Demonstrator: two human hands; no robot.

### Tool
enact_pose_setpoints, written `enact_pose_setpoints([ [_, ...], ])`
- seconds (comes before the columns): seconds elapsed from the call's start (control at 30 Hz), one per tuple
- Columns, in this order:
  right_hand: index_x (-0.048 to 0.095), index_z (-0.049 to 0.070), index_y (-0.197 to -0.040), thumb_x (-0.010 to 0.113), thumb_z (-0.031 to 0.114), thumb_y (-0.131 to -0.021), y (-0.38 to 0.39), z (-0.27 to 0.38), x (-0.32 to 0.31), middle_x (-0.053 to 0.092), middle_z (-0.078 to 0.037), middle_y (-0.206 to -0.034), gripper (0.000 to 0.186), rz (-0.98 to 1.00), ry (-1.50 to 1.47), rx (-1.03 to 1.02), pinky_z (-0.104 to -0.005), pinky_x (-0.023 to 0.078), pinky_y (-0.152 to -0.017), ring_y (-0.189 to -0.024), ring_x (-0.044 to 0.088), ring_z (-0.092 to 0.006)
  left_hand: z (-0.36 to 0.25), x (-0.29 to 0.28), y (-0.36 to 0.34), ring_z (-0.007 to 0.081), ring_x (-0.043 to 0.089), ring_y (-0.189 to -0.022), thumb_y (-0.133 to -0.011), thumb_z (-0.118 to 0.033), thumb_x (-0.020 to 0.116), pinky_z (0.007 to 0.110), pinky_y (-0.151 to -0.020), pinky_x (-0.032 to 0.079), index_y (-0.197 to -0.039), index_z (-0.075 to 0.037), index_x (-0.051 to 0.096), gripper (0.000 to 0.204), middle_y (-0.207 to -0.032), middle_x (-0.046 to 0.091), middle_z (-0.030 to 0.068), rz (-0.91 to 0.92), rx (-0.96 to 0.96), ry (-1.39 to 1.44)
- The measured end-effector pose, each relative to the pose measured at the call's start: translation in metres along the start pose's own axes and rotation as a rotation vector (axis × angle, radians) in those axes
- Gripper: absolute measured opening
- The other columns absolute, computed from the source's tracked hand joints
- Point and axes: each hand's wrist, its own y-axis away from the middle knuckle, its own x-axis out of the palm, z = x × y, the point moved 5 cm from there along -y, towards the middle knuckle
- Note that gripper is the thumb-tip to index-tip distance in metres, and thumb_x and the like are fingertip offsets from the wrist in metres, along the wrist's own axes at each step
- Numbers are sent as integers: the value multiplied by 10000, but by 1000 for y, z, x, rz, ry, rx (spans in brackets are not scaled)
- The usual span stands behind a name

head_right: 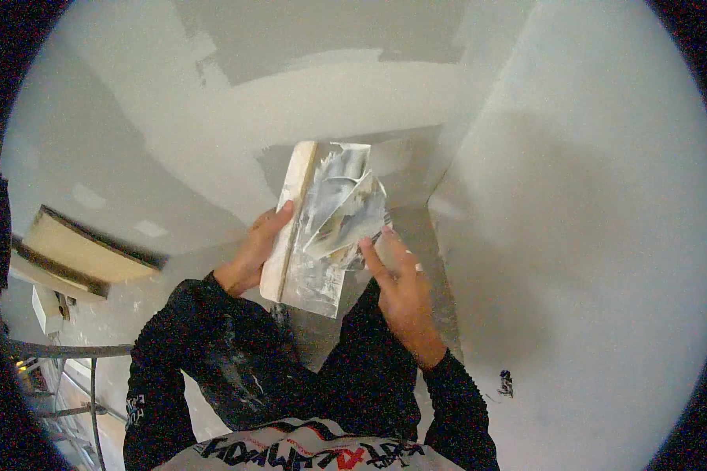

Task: The person applies joint compound to the corner seams of drywall using a taping knife and a mud pan, then moves a metal track and adjusts a scaffold.

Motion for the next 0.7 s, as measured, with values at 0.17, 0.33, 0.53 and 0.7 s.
enact_pose_setpoints([
  [0.17,498,220,-1393,521,-113,-742,4,-33,-9,466,-181,-1366,731,40,148,143,-431,500,-884,-1132,549,-375,-10,5,7,175,646,-951,-982,-389,514,348,-804,557,-1300,41,430,541,-1131,607,128,-28,76,-94],
  [0.33,504,155,-1376,541,-76,-792,32,-82,-14,486,-147,-1344,629,-111,119,269,-365,511,-816,-1067,595,-306,-13,-8,6,158,632,-959,-986,-367,514,324,-824,535,-1321,29,431,525,-1121,611,107,-111,96,-145],
  [0.53,551,3,-1200,600,78,-902,96,-94,-10,651,-88,-975,311,280,-1286,771,-294,513,-730,-803,649,-156,-28,-21,-1,163,583,-1028,-966,-455,517,277,-906,451,-1321,44,501,613,-1194,605,127,-263,152,-732],
  [0.7,523,7,-1253,606,88,-913,87,-120,-1,646,-70,-983,359,712,-1229,765,-271,507,-693,-752,634,-135,-30,-32,-47,199,577,-1051,-920,-537,537,299,-916,445,-1296,50,526,697,-1211,603,159,29,-238,-901],
])
